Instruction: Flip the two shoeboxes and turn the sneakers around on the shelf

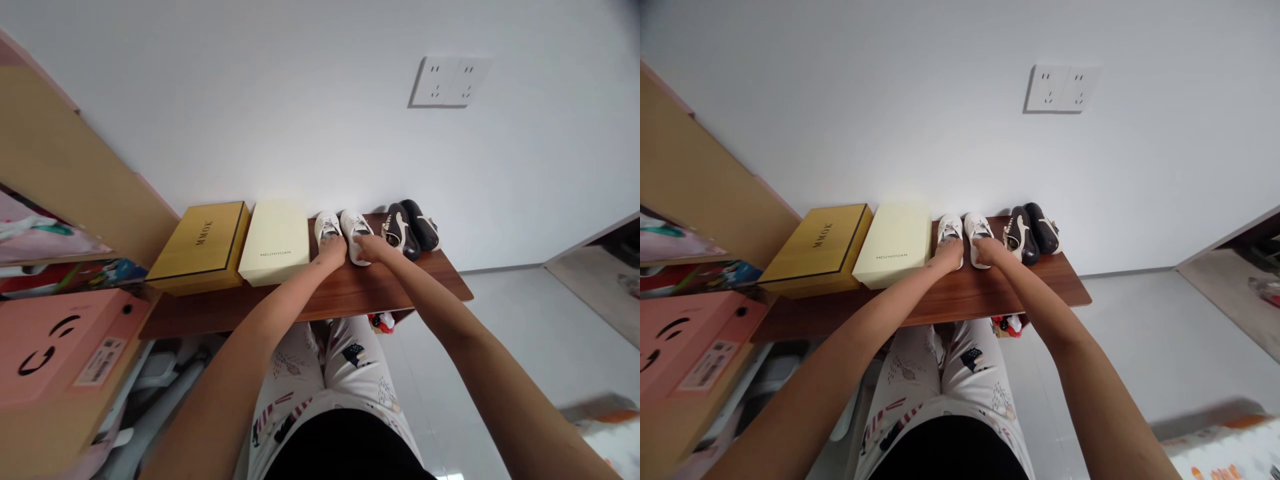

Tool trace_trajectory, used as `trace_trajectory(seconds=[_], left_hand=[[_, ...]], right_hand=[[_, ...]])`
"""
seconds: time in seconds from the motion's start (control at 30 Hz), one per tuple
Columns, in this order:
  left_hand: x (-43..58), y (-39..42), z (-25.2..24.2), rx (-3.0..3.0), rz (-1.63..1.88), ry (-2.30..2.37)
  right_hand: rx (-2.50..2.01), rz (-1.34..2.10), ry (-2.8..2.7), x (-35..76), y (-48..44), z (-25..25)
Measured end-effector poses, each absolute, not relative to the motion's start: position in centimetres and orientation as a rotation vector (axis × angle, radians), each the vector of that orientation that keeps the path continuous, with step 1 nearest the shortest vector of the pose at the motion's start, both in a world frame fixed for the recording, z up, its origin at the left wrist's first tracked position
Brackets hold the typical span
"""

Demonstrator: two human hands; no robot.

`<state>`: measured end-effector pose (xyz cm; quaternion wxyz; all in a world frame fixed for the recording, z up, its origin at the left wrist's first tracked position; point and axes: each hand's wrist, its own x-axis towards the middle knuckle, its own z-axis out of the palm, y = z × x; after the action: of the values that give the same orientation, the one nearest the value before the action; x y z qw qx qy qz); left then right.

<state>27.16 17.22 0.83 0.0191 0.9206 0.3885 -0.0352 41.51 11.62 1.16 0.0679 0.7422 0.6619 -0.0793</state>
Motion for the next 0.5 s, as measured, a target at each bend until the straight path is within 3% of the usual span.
trace_trajectory(seconds=[0.3, 0.5], left_hand=[[26.6, 16.3, 0.8, 2.902, -0.033, 1.228], [27.9, 14.1, 2.0, 2.835, 0.386, 0.927]], right_hand=[[2.287, -0.025, 2.095, 40.5, 10.4, 1.0], [2.608, 0.194, 2.453, 45.8, 5.7, 0.7]])
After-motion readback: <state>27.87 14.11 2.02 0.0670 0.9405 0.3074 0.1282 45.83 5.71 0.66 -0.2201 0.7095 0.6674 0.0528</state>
